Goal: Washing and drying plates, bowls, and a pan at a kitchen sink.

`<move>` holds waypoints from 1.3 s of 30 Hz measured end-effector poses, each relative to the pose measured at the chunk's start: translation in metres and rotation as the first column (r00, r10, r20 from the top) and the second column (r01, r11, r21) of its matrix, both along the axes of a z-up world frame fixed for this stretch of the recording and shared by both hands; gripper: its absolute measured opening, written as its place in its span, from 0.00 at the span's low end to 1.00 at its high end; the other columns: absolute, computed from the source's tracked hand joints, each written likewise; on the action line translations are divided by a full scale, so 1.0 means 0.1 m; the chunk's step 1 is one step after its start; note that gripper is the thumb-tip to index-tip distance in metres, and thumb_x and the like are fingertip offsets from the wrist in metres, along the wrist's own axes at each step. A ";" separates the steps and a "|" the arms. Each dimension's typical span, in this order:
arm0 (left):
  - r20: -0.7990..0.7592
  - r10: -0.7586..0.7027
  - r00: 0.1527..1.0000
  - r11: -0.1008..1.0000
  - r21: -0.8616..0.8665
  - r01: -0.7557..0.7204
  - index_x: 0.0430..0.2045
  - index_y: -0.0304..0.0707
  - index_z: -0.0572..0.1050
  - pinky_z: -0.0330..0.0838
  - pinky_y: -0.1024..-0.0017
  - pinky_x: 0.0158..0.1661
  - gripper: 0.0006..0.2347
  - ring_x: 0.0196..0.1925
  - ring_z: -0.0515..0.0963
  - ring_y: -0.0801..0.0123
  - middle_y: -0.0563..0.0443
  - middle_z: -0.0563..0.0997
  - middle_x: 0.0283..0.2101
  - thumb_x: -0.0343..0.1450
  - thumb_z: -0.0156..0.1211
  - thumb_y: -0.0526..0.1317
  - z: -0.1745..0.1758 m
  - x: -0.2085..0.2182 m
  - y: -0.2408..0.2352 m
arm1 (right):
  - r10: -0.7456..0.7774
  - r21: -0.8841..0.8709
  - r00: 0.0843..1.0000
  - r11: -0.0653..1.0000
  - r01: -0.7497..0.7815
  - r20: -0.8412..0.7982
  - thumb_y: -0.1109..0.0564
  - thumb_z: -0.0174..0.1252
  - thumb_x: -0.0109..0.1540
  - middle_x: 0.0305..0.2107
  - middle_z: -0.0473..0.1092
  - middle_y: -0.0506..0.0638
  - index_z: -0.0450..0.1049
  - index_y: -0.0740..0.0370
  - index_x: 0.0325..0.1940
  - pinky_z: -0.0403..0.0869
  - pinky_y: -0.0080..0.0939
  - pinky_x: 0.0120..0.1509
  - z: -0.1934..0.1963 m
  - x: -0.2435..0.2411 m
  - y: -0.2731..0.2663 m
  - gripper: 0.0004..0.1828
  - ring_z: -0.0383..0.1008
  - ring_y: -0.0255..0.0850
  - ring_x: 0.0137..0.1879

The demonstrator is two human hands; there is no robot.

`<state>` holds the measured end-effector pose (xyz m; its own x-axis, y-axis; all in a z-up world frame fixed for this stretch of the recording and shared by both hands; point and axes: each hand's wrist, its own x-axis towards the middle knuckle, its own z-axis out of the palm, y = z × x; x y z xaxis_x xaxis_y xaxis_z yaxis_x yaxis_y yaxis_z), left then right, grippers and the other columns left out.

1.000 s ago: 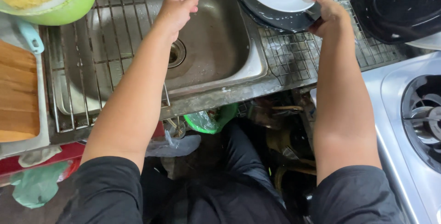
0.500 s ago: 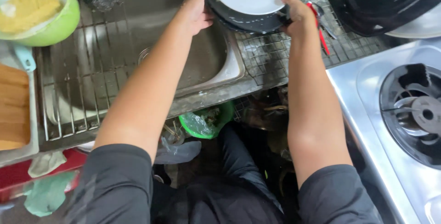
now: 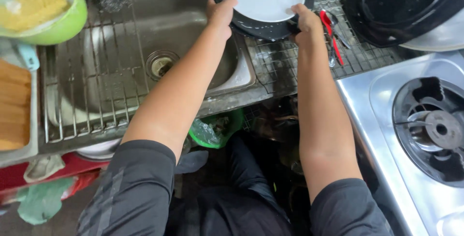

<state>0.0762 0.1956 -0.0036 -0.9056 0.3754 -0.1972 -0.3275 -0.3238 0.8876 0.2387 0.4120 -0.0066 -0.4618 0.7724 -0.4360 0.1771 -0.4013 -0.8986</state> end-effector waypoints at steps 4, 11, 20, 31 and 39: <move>0.009 0.047 0.999 0.999 -0.016 -0.047 0.45 0.30 0.67 0.77 0.56 0.48 0.23 0.51 0.79 0.52 0.36 0.77 0.48 0.56 0.65 0.33 0.19 0.18 -0.35 | 0.054 0.060 0.996 0.997 -0.050 -0.069 0.49 0.65 0.53 0.54 0.71 0.57 0.72 0.59 0.59 0.73 0.59 0.53 0.21 0.08 -0.37 0.31 0.72 0.49 0.56; 0.012 0.111 0.994 0.992 -0.057 -0.110 0.55 0.29 0.61 0.73 0.55 0.50 0.30 0.53 0.74 0.54 0.39 0.72 0.51 0.59 0.67 0.33 0.26 0.18 -0.95 | 0.112 0.103 0.971 0.990 -0.092 -0.210 0.54 0.64 0.55 0.52 0.71 0.58 0.65 0.63 0.62 0.81 0.55 0.43 0.42 0.05 -1.02 0.32 0.79 0.49 0.48; -0.047 0.184 0.982 0.982 0.041 -0.182 0.50 0.28 0.67 0.72 0.58 0.53 0.24 0.54 0.77 0.55 0.38 0.77 0.50 0.59 0.65 0.32 0.38 0.19 -2.03 | 0.232 0.053 0.934 0.973 -0.227 -0.272 0.57 0.62 0.57 0.48 0.74 0.56 0.65 0.62 0.61 0.85 0.50 0.42 0.56 -0.17 -1.97 0.29 0.80 0.49 0.48; -0.095 0.286 0.954 0.957 0.077 -0.279 0.49 0.26 0.73 0.75 0.62 0.49 0.20 0.51 0.81 0.57 0.39 0.81 0.48 0.62 0.65 0.29 0.64 0.76 -3.39 | 0.348 0.055 0.889 0.936 -0.348 -0.298 0.57 0.63 0.56 0.44 0.75 0.57 0.62 0.62 0.60 0.82 0.45 0.35 0.70 -0.03 -3.17 0.30 0.83 0.47 0.40; -0.038 0.405 0.914 0.913 -0.038 -0.406 0.52 0.32 0.69 0.78 0.60 0.51 0.22 0.52 0.81 0.58 0.42 0.80 0.50 0.62 0.65 0.29 0.62 1.05 -4.32 | 0.505 0.117 0.821 0.862 -0.493 -0.267 0.51 0.65 0.57 0.35 0.75 0.54 0.65 0.62 0.59 0.71 0.37 0.20 0.45 -0.02 -3.93 0.30 0.77 0.40 0.26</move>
